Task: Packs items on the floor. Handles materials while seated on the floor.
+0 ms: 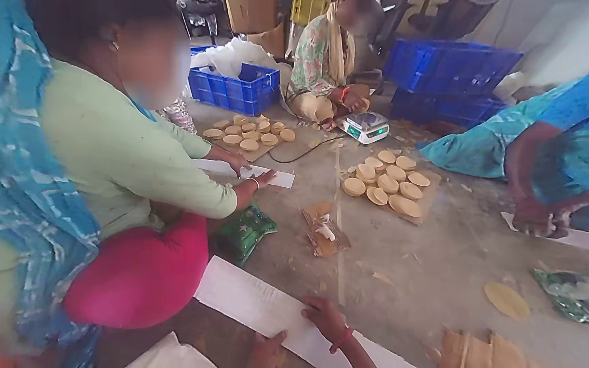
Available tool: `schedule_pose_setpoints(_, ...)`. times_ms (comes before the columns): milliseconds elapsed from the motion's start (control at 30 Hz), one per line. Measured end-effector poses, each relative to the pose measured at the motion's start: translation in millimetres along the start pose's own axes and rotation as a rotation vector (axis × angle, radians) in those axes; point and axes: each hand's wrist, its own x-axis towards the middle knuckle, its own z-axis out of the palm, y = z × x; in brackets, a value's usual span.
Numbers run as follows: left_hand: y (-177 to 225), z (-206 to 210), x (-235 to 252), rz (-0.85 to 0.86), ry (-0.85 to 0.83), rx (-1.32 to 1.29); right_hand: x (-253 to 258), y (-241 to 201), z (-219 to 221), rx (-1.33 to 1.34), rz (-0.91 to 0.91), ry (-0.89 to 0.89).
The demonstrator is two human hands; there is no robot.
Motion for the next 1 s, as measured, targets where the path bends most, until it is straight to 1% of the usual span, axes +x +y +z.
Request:
schedule_pose_setpoints(100,1.3,7.4,0.0,-0.008,0.057,0.114,1.4,-5.5,-2.8,-0.047,-0.023,-0.003)
schedule_pose_setpoints(167,-0.9,9.3,-0.5,0.015,0.076,0.160,-6.1,-13.9,-14.4,-0.144,-0.096,0.003)
schedule_pose_setpoints(233,-5.0,8.3,-0.8,0.044,0.085,0.180,-24.9,-31.5,-41.2,-0.276,-0.037,-0.091)
schedule_pose_setpoints(300,-6.4,7.9,-0.4,0.070,0.087,0.173,-55.4,-50.6,-76.2,-0.492,0.094,-0.216)
schedule_pose_setpoints(400,-8.3,5.7,2.6,0.089,0.044,0.186,-126.4,-57.5,-127.5,-0.779,0.391,-0.281)
schedule_pose_setpoints(467,-8.1,5.4,2.8,0.092,0.032,0.193,-180.1,-45.2,-153.8,-0.870,0.567,-0.317)
schedule_pose_setpoints(533,-6.9,4.6,3.1,0.100,0.020,0.198,-232.8,-24.9,-166.5,-0.832,0.641,-0.344)
schedule_pose_setpoints(567,-8.8,1.1,6.5,0.108,0.011,0.193,-255.6,-13.6,-166.2,-0.803,0.632,-0.325)
schedule_pose_setpoints(667,-18.6,-9.8,17.9,0.124,-0.002,0.176,-301.0,7.1,-145.9,-0.760,0.473,-0.097)
schedule_pose_setpoints(733,-17.2,-10.1,17.3,0.122,-0.007,0.179,-309.0,5.6,-131.5,-0.703,0.424,0.004)
schedule_pose_setpoints(800,-15.9,-8.7,16.8,0.144,0.003,0.171,-306.3,-0.9,-122.2,-0.617,0.386,0.073)
schedule_pose_setpoints(867,-16.1,-6.1,16.0,0.147,0.008,0.164,-299.0,-9.5,-116.3,-0.533,0.350,0.070)
schedule_pose_setpoints(933,-14.7,-2.1,13.4,0.130,0.023,0.147,-289.6,-17.2,-113.9,-0.438,0.334,-0.007)
schedule_pose_setpoints(1000,-13.4,-0.7,11.8,0.119,0.041,0.146,-280.3,-22.7,-113.9,-0.364,0.263,-0.031)
